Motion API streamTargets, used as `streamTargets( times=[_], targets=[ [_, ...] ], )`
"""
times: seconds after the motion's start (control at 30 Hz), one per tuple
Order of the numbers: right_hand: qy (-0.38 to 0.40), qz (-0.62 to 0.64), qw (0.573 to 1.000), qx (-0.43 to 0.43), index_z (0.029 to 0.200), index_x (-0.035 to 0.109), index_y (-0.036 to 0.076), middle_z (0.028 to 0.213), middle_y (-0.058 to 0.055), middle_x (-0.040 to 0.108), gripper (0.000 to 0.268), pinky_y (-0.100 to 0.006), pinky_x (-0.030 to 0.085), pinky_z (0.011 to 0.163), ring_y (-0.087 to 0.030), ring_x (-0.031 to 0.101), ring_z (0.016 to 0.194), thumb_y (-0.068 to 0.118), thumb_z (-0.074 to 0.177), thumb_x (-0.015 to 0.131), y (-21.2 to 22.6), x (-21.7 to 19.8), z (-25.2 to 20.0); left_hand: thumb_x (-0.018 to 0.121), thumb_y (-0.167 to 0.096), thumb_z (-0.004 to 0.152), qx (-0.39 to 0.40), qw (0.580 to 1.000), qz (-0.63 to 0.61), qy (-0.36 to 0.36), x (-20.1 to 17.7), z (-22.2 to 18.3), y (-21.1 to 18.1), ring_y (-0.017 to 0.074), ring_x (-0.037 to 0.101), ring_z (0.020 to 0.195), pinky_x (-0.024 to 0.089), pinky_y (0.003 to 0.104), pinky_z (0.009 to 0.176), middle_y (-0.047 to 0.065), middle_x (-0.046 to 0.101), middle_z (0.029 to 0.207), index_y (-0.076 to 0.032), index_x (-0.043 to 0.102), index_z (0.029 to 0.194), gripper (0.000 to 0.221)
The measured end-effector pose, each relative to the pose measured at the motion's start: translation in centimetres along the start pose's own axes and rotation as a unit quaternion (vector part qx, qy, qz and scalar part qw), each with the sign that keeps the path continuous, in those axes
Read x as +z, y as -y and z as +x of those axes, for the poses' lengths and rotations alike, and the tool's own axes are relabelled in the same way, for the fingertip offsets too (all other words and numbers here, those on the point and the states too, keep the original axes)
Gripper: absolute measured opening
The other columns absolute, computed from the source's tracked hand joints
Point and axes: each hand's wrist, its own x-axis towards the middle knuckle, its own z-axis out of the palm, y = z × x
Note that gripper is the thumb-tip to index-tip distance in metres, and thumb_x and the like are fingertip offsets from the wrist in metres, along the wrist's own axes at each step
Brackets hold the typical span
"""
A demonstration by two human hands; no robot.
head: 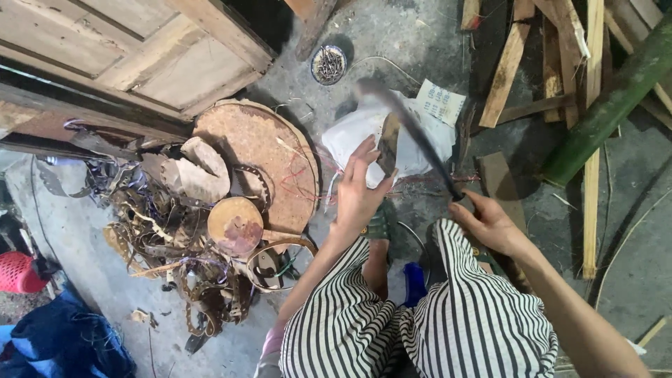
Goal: Refining a wooden component by scraping it with a curved blade.
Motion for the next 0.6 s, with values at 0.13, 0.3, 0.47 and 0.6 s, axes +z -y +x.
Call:
streamTargets(
  times=[0.13,0.3,0.47,0.6],
  targets=[
    [-0.072,-0.056,0.996,-0.006,0.087,0.067,0.002,0.057,-0.011,0.056,0.021,-0.034,0.041,0.045,-0.023,0.055,0.050,0.019,0.099,0.067,0.5,-0.2,-0.9,0.089,-0.015,0.079,0.012,1.000,-0.018,-0.006,1.5,0.3,0.8,0.0353,0.073,0.103,0.064,0.043,0.082,0.015,0.069,0.121,-0.003,0.058,0.119,0.051],
    [-0.113,-0.057,0.992,0.019,0.088,0.064,0.007,0.054,-0.008,0.055,0.022,-0.031,0.039,0.044,-0.021,0.052,0.047,0.024,0.099,0.069,-3.7,0.1,-2.0,0.087,-0.016,0.083,0.049,0.998,0.017,-0.020,2.2,1.2,1.1,0.0307,0.073,0.106,0.065,0.041,0.083,0.009,0.067,0.123,-0.008,0.059,0.131,0.056],
    [-0.145,-0.114,0.981,0.066,0.099,0.063,0.003,0.061,-0.019,0.058,0.017,-0.038,0.042,0.048,-0.032,0.057,0.053,0.018,0.098,0.069,-4.5,0.4,-2.9,0.079,-0.014,0.092,-0.082,0.983,-0.157,-0.053,0.6,2.6,3.4,0.0315,0.070,0.112,0.063,0.043,0.087,0.013,0.069,0.125,-0.010,0.062,0.133,0.045],
    [-0.147,-0.219,0.958,0.110,0.105,0.058,0.003,0.067,-0.026,0.061,0.022,-0.050,0.042,0.054,-0.045,0.062,0.060,0.021,0.097,0.067,-4.9,0.3,-2.5,0.076,-0.015,0.096,-0.190,0.926,-0.294,-0.140,-0.9,3.1,6.0,0.0260,0.072,0.097,0.066,0.041,0.076,0.016,0.071,0.108,-0.005,0.064,0.117,0.027]
  ],
)
